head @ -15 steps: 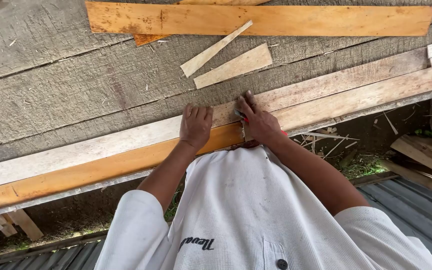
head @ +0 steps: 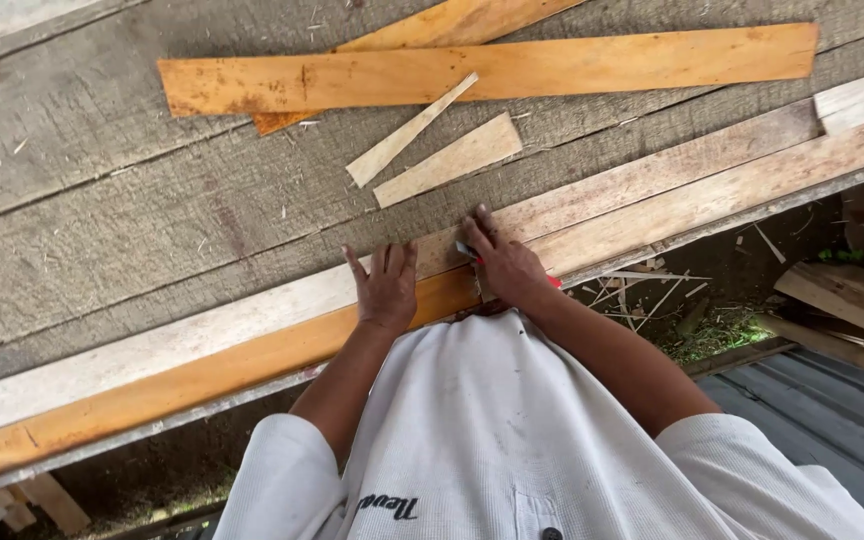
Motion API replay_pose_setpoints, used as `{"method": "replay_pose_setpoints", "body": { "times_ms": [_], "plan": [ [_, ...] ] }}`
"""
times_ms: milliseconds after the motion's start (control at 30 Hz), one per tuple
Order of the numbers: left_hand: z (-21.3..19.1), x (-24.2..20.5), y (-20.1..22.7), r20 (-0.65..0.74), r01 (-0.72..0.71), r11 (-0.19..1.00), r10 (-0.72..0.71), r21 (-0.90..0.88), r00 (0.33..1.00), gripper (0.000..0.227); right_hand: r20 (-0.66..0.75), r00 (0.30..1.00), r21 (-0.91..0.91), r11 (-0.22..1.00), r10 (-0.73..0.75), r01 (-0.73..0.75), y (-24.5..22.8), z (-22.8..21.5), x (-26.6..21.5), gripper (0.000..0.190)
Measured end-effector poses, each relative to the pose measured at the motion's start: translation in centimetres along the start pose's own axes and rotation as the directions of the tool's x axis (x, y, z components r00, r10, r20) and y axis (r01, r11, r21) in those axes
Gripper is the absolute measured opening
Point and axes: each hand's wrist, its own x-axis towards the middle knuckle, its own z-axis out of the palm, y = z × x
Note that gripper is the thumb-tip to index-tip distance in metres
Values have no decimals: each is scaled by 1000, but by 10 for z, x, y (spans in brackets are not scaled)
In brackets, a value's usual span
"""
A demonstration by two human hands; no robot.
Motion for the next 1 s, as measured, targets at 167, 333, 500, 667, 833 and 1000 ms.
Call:
{"method": "replay_pose_setpoints", "body": {
  "times_ms": [167,333,500,667,833,1000],
  "plan": [
    [-26,-9,3,52,8,1000,-8,-7,999,55,-39,999,32,999,-13,14,-2,-4,-7,74],
    [-14,-2,1,-160,13,1000,-12,8,987,56,-129,991,94,994,-46,58,2,-9,-18,71],
    [-36,35,-5,-354,83,990,-120,-117,928,54,-197,980,280,960,38,19,14,-17,-8,72],
    [-99,82,-9,-6,224,951,-230,-213,973,90,-263,963,286,958,54,24,-6,-74,-4,72],
    [-112,114,-12,106,258,948,-242,-186,965,103,-297,955,301,951,25,69,-18,-108,12,76],
    [-105,121,-16,176,191,975,-170,-113,970,89,-283,959,251,964,-10,84,-12,-104,39,82]
  ]
}}
